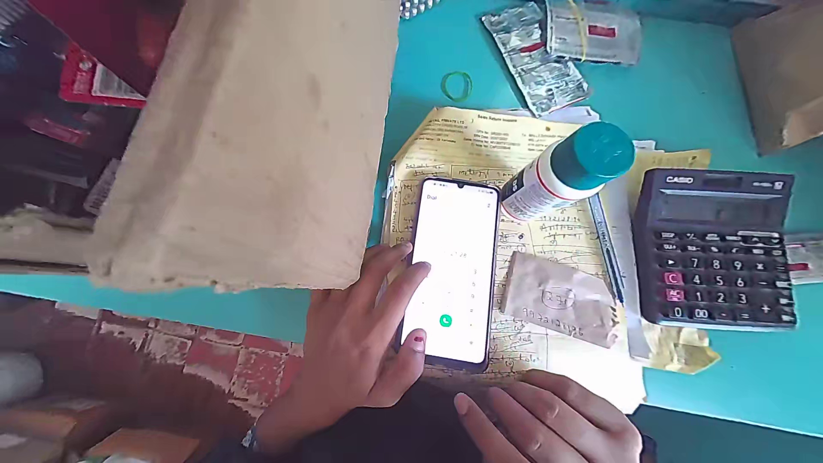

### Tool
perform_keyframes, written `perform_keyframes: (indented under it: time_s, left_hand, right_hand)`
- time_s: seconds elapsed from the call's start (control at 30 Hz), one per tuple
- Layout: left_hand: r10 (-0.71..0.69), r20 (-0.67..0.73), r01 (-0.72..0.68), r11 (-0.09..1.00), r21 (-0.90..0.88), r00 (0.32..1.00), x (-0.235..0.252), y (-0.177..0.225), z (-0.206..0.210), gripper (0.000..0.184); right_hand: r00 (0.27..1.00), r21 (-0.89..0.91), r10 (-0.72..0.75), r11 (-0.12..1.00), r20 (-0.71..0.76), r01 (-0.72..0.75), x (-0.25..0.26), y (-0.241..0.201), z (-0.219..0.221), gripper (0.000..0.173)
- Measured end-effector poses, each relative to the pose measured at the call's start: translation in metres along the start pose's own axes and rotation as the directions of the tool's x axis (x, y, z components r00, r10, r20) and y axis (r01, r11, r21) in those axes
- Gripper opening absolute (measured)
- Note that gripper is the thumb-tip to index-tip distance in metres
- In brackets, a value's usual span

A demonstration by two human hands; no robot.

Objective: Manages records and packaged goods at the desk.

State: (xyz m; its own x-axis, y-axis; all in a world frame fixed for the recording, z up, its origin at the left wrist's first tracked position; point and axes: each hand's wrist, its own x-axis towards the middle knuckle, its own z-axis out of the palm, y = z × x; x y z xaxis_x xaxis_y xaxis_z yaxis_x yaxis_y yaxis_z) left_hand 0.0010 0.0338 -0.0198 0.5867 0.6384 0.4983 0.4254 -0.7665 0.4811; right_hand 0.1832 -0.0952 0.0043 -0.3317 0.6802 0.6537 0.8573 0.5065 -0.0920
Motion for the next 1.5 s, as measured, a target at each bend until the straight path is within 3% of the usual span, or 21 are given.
perform_keyframes:
  time_s: [0.83, 1.0, 1.13, 1.5]
  left_hand:
    - [-0.003, 0.051, 0.001, 0.999, 0.048, 0.999, 0.004, 0.003, 0.000, 0.051]
    - [0.014, 0.052, -0.016, 1.000, 0.027, 0.999, 0.004, 0.002, -0.002, 0.054]
    - [0.021, 0.051, -0.023, 0.999, 0.042, 0.998, 0.004, 0.002, -0.002, 0.054]
    - [0.029, 0.039, -0.031, 0.998, 0.056, 0.999, 0.004, 0.002, -0.002, 0.055]
  right_hand:
    - [0.994, -0.043, 0.103, 0.994, -0.047, -0.105, 0.003, 0.009, 0.003, 0.015]
    - [0.949, -0.183, 0.263, 0.938, -0.171, -0.293, 0.006, 0.010, 0.008, 0.026]
    - [0.896, -0.183, 0.420, 0.878, -0.143, -0.441, 0.011, 0.015, 0.012, 0.032]
    - [0.897, -0.149, 0.437, 0.884, -0.071, -0.443, 0.011, 0.018, 0.017, 0.035]
